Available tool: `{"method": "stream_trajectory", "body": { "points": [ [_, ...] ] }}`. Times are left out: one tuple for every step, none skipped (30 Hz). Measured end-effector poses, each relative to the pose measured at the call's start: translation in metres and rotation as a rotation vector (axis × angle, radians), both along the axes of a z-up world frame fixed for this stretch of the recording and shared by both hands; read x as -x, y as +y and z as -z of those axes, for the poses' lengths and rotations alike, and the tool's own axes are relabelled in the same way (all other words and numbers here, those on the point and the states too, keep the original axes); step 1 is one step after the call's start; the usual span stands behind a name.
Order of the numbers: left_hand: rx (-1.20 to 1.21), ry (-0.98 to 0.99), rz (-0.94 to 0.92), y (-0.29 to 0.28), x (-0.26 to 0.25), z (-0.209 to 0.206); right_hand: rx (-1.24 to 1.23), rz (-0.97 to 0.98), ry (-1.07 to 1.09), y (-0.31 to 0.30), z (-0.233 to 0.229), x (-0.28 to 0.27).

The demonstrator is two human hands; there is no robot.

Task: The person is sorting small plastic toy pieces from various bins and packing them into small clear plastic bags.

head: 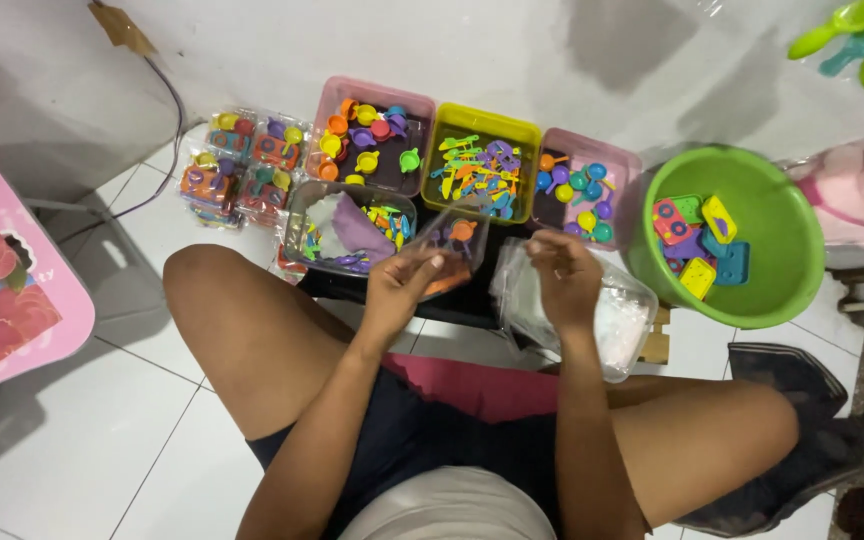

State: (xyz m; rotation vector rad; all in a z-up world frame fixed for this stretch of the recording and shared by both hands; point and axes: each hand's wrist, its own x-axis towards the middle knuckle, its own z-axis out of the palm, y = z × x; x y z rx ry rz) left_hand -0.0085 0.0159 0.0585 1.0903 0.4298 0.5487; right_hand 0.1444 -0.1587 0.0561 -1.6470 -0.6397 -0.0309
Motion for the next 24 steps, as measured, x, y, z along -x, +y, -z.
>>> {"method": "stream_trajectory", "body": {
  "points": [
    [-0.018, 0.001, -0.042, 0.001, 0.001, 0.005, 0.069, 0.013, -0.048, 0.002, 0.011, 0.005],
    [-0.038, -0.001, -0.084, 0.003, 0.001, 0.010, 0.136, 0.026, -0.100, 0.005, 0.021, 0.009],
    [-0.038, 0.003, -0.084, 0.000, 0.002, 0.001, 0.135, 0.026, -0.096, 0.014, 0.013, 0.027],
    [-0.114, -0.015, -0.094, -0.002, 0.002, -0.008, 0.117, -0.013, -0.101, 0.022, 0.005, 0.045],
    [-0.190, -0.033, -0.103, -0.004, 0.002, -0.017, 0.100, -0.052, -0.106, 0.031, -0.003, 0.063],
    [-0.189, -0.031, -0.104, -0.007, 0.002, -0.009, 0.101, -0.053, -0.104, 0.038, -0.014, 0.073],
    [-0.254, -0.062, -0.084, -0.009, 0.003, -0.002, 0.149, -0.136, -0.205, 0.045, -0.026, 0.084],
    [-0.318, -0.093, -0.063, -0.011, 0.003, 0.007, 0.196, -0.218, -0.307, 0.051, -0.037, 0.095],
    [-0.317, -0.092, -0.064, -0.012, 0.005, 0.002, 0.197, -0.219, -0.306, 0.055, -0.033, 0.098],
    [-0.422, -0.106, 0.013, -0.012, 0.006, -0.004, 0.180, -0.195, -0.375, 0.060, -0.029, 0.100],
    [-0.526, -0.119, 0.091, -0.012, 0.007, -0.010, 0.164, -0.171, -0.445, 0.064, -0.026, 0.102],
    [-0.527, -0.123, 0.088, -0.009, 0.009, -0.009, 0.163, -0.172, -0.449, 0.064, -0.028, 0.103],
    [-0.557, -0.124, 0.144, -0.007, 0.011, -0.009, 0.178, -0.148, -0.441, 0.065, -0.031, 0.105],
    [-0.587, -0.127, 0.198, -0.005, 0.013, -0.008, 0.194, -0.125, -0.434, 0.065, -0.033, 0.107],
    [-0.587, -0.131, 0.194, -0.007, 0.013, -0.007, 0.194, -0.127, -0.440, 0.063, -0.025, 0.106],
    [-0.622, -0.146, 0.195, -0.008, 0.013, -0.006, 0.186, -0.128, -0.339, 0.061, -0.017, 0.105],
    [-0.658, -0.161, 0.197, -0.010, 0.012, -0.006, 0.178, -0.129, -0.237, 0.059, -0.009, 0.103],
    [-0.658, -0.162, 0.194, -0.009, 0.012, -0.007, 0.178, -0.132, -0.239, 0.056, -0.002, 0.100],
    [-0.713, -0.168, 0.133, -0.008, 0.011, -0.009, 0.153, -0.138, -0.136, 0.053, 0.005, 0.097],
    [-0.767, -0.174, 0.069, -0.007, 0.011, -0.010, 0.128, -0.145, -0.035, 0.049, 0.012, 0.093],
    [-0.766, -0.176, 0.064, -0.001, 0.013, -0.013, 0.129, -0.149, -0.038, 0.048, 0.004, 0.088],
    [-0.707, -0.116, 0.055, 0.004, 0.016, -0.016, 0.150, -0.225, 0.014, 0.047, -0.004, 0.084],
    [-0.647, -0.058, 0.045, 0.010, 0.019, -0.018, 0.172, -0.301, 0.066, 0.045, -0.012, 0.079],
    [-0.646, -0.057, 0.043, 0.016, 0.017, -0.016, 0.173, -0.304, 0.066, 0.041, -0.015, 0.074]
  ]
}}
